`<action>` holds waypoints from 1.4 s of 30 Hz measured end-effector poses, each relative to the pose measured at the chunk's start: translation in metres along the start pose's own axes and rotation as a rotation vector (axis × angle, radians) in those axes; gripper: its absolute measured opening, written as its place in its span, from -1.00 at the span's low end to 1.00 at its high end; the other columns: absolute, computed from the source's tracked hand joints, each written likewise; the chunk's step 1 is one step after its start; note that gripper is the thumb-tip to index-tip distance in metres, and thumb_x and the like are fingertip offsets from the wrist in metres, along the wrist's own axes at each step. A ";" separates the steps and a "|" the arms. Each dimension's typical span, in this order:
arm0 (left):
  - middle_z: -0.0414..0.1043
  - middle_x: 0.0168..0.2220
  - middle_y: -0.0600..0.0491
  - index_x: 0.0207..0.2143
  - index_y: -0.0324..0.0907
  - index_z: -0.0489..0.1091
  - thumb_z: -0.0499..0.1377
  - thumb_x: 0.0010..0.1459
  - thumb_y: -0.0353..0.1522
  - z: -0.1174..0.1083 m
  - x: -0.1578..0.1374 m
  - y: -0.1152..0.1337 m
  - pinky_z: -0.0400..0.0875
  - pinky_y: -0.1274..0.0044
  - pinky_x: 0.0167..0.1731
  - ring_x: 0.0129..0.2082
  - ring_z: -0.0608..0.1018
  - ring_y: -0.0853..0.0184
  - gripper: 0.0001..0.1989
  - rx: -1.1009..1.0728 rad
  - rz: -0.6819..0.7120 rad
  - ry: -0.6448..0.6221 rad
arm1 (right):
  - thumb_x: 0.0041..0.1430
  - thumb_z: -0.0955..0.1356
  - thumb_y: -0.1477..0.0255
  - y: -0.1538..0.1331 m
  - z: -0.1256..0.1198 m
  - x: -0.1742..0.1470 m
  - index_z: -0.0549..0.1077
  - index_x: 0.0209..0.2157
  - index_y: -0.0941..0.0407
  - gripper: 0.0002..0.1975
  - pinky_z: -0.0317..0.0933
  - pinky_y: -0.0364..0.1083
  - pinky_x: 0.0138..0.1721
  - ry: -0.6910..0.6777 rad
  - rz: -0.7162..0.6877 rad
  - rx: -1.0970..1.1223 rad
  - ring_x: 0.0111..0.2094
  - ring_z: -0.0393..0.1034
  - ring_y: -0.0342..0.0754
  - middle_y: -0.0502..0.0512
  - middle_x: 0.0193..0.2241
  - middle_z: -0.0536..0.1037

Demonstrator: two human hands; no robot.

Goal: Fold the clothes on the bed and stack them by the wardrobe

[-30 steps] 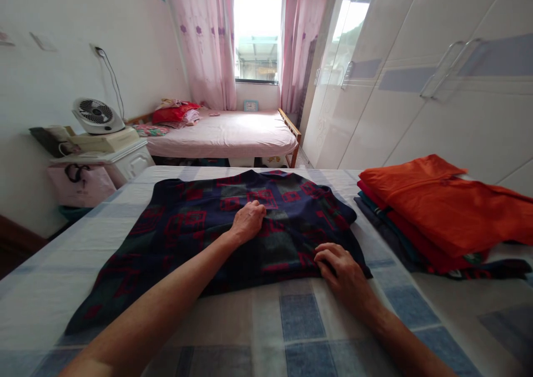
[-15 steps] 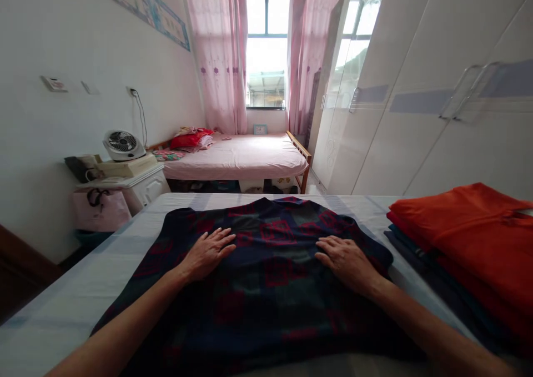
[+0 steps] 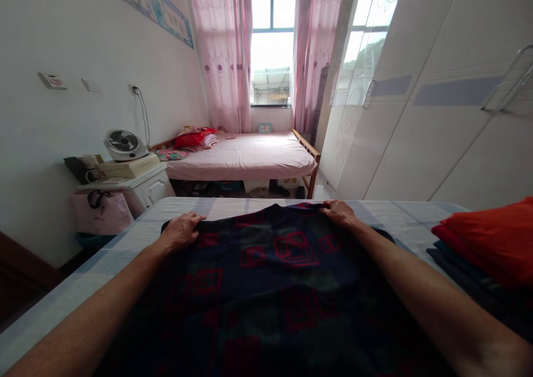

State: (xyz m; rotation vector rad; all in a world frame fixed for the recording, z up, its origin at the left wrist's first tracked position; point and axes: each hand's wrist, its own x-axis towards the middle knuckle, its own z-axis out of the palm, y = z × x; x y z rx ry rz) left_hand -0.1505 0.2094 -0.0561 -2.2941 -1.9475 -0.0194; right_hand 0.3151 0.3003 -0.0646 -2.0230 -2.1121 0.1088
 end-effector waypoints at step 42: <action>0.41 -0.25 0.06 -0.20 -0.09 0.41 0.05 0.19 -0.28 -0.032 -0.210 0.042 0.35 0.52 -0.38 -0.33 0.50 0.32 -0.80 -0.167 0.173 0.078 | -0.01 0.18 0.58 0.032 -0.032 -0.187 0.44 -0.29 0.13 -0.71 0.25 -0.03 -0.27 0.112 -0.251 -0.139 -0.21 0.43 0.04 0.14 -0.21 0.51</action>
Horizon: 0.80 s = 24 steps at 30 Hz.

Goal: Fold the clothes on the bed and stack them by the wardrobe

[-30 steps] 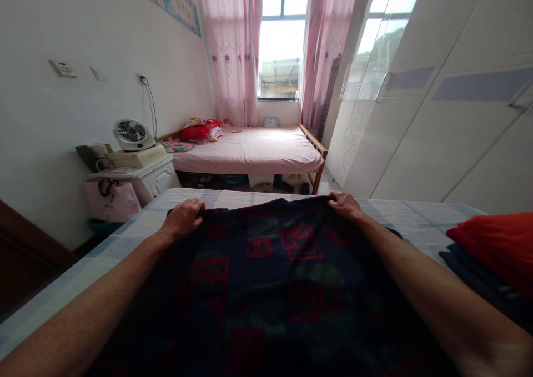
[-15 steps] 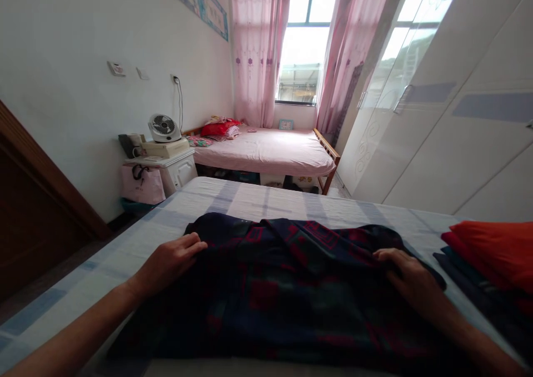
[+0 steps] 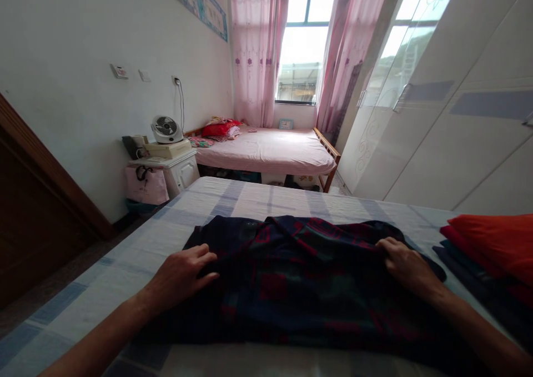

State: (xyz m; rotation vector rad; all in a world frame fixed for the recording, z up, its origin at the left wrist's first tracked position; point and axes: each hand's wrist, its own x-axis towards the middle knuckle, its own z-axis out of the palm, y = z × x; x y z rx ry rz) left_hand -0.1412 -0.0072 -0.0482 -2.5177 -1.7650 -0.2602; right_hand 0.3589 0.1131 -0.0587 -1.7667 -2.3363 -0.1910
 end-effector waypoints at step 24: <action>0.53 -0.17 0.07 -0.28 -0.08 0.50 -0.01 0.11 -0.21 -0.002 0.099 -0.036 0.29 0.53 -0.28 -0.18 0.52 0.23 -0.69 -0.138 -0.485 0.158 | 0.14 0.21 0.39 -0.175 -0.003 0.112 0.49 -0.31 0.07 -0.77 0.16 -0.10 -0.24 0.197 0.069 0.320 -0.25 0.42 -0.03 0.08 -0.21 0.55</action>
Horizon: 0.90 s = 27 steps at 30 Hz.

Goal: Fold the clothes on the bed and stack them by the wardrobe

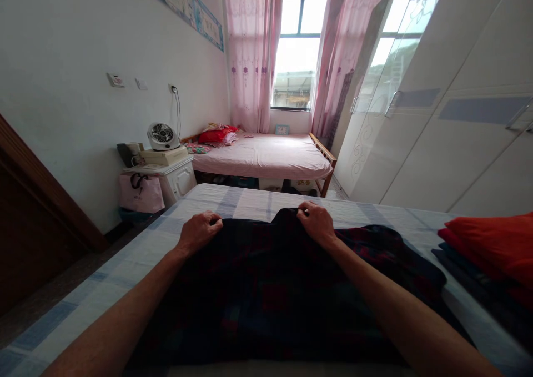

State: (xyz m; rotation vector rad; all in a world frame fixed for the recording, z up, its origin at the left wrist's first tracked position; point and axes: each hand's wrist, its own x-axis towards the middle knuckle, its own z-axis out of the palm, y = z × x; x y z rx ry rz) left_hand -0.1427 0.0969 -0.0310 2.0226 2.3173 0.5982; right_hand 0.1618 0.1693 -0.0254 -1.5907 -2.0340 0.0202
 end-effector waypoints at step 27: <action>0.51 -0.41 0.05 -0.14 -0.17 0.39 0.15 -0.03 -0.18 -0.007 -0.008 -0.018 0.38 0.55 -0.47 -0.44 0.53 0.33 -0.60 -0.816 -0.306 -0.233 | 0.14 0.22 0.40 0.102 -0.061 -0.050 0.43 -0.01 0.11 -0.62 0.19 0.04 0.04 -0.209 -0.093 0.149 -0.02 0.38 0.09 0.17 -0.02 0.48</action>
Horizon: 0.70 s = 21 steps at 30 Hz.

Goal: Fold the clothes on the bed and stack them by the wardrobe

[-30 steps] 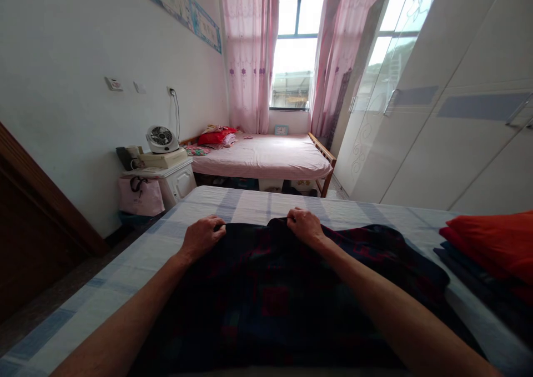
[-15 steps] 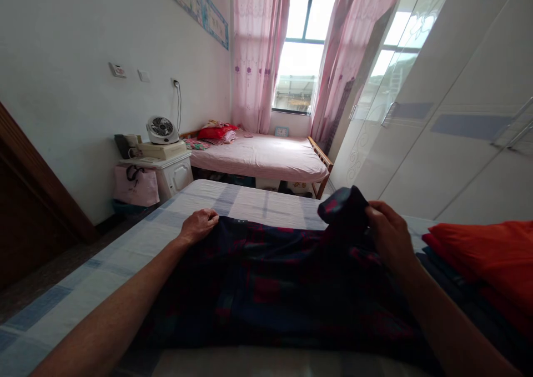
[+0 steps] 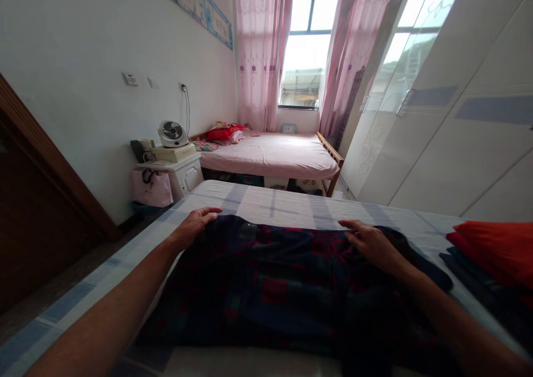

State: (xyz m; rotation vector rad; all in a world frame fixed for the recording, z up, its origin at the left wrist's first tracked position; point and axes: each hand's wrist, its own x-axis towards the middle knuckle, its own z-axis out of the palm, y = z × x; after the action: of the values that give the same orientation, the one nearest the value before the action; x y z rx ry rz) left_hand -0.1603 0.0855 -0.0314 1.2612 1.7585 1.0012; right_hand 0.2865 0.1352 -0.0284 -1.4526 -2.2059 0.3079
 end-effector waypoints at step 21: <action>0.50 -0.49 0.04 -0.35 -0.24 0.41 0.16 0.02 -0.49 0.029 -0.016 -0.006 0.51 0.48 -0.43 -0.46 0.57 0.31 -0.90 -0.717 -0.213 0.112 | 0.18 0.19 0.30 0.045 0.062 0.011 0.43 -0.17 0.08 -0.71 0.17 0.02 -0.06 0.057 0.015 -0.253 -0.08 0.38 0.06 0.13 -0.07 0.48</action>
State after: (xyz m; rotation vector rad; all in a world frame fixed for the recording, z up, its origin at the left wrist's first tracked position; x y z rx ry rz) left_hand -0.1324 0.0734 -0.0473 0.5633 1.3712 1.4171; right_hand 0.2874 0.1683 -0.0982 -1.5875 -2.2522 -0.0100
